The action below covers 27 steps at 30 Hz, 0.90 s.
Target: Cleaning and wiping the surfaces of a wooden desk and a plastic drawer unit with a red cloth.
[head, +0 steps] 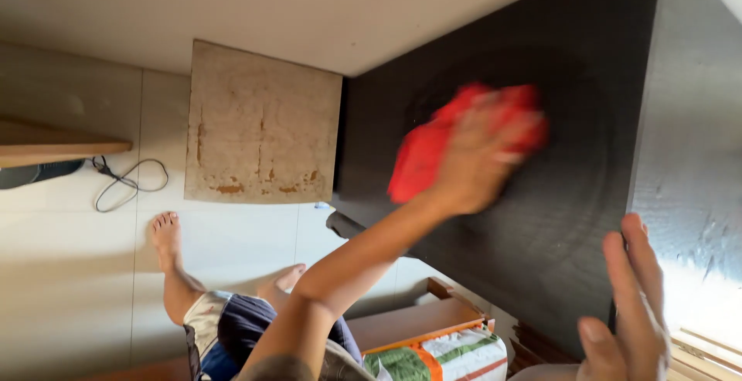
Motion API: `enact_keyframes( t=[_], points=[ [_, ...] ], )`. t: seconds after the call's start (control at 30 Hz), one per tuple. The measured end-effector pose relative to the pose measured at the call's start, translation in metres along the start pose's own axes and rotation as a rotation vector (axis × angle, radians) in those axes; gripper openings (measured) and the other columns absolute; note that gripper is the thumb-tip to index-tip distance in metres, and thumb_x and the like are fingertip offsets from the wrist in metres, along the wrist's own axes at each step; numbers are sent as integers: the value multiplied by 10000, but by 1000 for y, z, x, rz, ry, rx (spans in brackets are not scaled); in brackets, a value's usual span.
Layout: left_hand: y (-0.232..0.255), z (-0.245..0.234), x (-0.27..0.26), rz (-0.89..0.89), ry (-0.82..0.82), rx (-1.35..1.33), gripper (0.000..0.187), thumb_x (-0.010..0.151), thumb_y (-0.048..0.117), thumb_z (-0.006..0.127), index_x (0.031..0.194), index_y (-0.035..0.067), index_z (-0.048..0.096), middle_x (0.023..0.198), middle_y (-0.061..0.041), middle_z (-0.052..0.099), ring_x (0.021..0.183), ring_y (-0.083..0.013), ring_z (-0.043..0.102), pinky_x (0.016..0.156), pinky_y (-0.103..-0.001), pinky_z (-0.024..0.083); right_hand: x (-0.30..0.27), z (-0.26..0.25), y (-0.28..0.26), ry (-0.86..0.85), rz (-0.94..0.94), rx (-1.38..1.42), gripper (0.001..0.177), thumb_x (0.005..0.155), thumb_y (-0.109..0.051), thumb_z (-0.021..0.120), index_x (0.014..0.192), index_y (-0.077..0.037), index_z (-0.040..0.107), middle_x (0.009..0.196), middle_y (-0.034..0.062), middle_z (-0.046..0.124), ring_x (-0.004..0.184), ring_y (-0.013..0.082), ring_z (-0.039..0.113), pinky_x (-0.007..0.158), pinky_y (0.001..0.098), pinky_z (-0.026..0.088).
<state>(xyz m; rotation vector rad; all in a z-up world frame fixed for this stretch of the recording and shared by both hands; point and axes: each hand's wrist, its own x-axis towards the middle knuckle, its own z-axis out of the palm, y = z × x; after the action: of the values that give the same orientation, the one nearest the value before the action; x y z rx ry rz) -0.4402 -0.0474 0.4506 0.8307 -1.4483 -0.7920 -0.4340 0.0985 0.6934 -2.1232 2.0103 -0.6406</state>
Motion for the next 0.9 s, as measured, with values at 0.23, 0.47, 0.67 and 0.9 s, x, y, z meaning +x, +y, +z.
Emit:
enact_keyframes(
  t=[0.23,0.47,0.67,0.9],
  points=[
    [-25,47,167,130,57,120,481,1156,487,416,1595,293,382,1710,-69,283,1569,-277,282,1314,-476,228,27,-18,19,-323,-94,-225,741,964,-348,515,1528,102,344,1689,336,172,1591,484,108,1252,543,111],
    [-4,7,48,-73,59,-105,478,1171,349,355,1619,186,395,1684,-90,341,1616,-390,219,1345,-540,180,29,-15,26,-186,-71,23,673,1047,-334,448,1593,43,334,1737,218,256,1656,361,202,1366,468,145],
    [76,-30,-70,87,-137,-171,418,1146,506,360,1526,337,398,1715,-44,265,1596,-309,195,1316,-548,214,24,-6,58,-204,-182,101,617,1060,-251,385,1594,45,295,1687,209,280,1611,315,249,1358,447,178],
    [-128,-7,-240,-675,99,-273,499,1134,350,349,1550,95,453,1622,-163,434,1526,-339,360,1256,-412,271,1,13,97,-224,-8,-19,569,1045,-255,428,1548,10,398,1512,187,427,1390,289,402,1225,451,310]
  ],
)
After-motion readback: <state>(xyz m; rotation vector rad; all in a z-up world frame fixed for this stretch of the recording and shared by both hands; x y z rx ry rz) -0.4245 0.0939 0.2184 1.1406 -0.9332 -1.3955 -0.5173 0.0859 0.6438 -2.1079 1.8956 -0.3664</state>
